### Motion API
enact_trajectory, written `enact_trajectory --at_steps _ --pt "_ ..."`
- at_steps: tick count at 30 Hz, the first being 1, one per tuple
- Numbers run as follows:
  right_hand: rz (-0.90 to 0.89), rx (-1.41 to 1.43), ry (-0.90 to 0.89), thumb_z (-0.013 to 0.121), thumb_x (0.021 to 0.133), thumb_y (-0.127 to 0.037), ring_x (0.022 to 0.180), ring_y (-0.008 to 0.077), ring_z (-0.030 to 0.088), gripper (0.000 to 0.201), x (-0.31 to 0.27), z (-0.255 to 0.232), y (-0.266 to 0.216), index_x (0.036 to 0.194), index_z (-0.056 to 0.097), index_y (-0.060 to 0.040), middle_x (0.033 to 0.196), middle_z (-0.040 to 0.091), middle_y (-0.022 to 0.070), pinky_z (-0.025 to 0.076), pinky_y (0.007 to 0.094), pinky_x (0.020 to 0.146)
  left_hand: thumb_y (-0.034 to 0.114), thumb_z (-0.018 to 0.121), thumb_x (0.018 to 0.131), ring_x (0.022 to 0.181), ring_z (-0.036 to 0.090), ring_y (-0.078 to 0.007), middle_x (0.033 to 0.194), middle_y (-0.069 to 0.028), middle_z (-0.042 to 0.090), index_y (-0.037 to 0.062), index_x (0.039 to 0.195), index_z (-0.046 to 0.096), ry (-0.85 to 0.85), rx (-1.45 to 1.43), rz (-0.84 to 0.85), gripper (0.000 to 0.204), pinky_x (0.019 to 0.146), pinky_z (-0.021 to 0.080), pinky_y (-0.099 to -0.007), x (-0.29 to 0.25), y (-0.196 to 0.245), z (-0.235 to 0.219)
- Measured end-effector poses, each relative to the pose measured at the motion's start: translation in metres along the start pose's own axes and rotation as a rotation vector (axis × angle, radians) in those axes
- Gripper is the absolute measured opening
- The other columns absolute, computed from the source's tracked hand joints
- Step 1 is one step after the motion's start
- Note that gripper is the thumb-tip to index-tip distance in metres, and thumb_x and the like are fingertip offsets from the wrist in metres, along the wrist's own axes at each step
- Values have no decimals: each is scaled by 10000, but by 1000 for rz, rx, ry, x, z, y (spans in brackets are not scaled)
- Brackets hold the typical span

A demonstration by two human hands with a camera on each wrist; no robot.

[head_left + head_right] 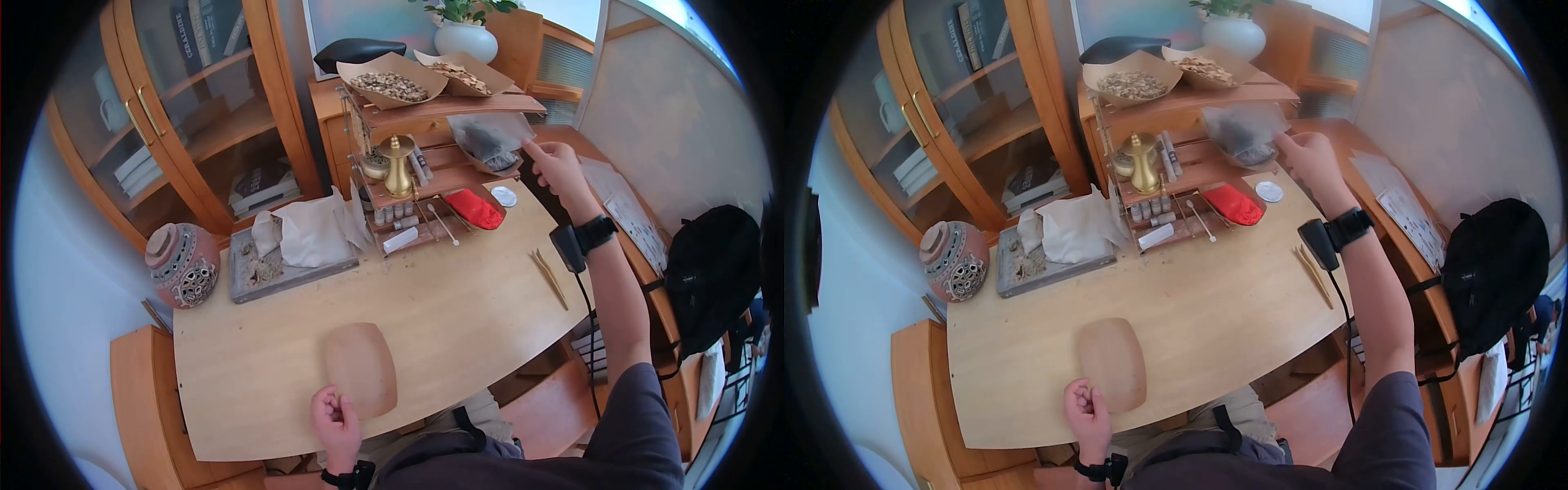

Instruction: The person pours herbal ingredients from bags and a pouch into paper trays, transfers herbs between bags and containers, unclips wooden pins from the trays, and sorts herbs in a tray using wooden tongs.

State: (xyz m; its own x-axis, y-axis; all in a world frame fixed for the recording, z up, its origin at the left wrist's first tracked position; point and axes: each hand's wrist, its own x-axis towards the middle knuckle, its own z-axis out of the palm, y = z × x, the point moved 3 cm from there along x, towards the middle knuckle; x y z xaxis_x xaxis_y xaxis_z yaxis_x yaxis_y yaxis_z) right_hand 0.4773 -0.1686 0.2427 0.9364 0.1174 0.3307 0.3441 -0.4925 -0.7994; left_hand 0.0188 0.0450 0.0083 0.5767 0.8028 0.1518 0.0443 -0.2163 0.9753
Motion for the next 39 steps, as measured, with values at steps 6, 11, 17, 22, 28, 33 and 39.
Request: enact_trajectory --at_steps 6,11,17,22,28,33,39 --pt "95 43 -213 641 986 -408 576 71 558 403 39 33 20 992 696 -9 771 621 18 369 209 439 0 607 965 615 399 -26 818 9 447 -2 1086 593 20 22 30 123 501 332 -180 -1 -4 -1" --pt "-15 392 -91 514 1060 -301 797 157 698 322 24 39 21 1106 642 -9 941 684 74 540 270 601 13 614 963 616 403 -46 825 -6 462 9 1004 618 33 92 81 41 501 350 -201 -1 -6 0" --pt "-27 783 100 437 1079 -279 857 188 680 355 -33 16 12 1170 606 19 1006 680 111 563 338 704 14 600 971 643 425 -47 848 -9 491 6 1042 602 -6 132 11 72 523 371 -210 -1 4 -2" --pt "11 715 241 442 1086 -277 994 176 670 362 -74 -18 37 1182 622 21 1105 676 74 557 329 801 57 548 1017 678 465 -43 876 -8 512 0 1182 546 36 12 -25 175 567 389 -197 -2 7 2" --pt "177 1000 -17 541 1058 -214 1081 159 641 284 -148 -12 51 1216 639 1 1163 689 80 482 304 973 107 496 1057 604 423 -27 883 0 490 15 1256 511 152 -14 11 220 516 335 -181 1 8 -14" --pt "415 1005 -514 528 1065 -228 948 135 683 287 -213 49 43 1182 649 4 1064 720 64 531 285 865 200 484 1085 564 404 -23 813 22 494 27 1297 527 -1 -155 -32 278 464 275 -180 13 47 -19" --pt "494 1008 -925 485 1084 -282 943 133 688 331 -254 112 25 1172 649 -8 1028 729 68 531 268 842 224 496 1077 583 519 -41 960 -41 647 34 1421 499 -367 -396 -431 392 475 332 -176 10 89 11"
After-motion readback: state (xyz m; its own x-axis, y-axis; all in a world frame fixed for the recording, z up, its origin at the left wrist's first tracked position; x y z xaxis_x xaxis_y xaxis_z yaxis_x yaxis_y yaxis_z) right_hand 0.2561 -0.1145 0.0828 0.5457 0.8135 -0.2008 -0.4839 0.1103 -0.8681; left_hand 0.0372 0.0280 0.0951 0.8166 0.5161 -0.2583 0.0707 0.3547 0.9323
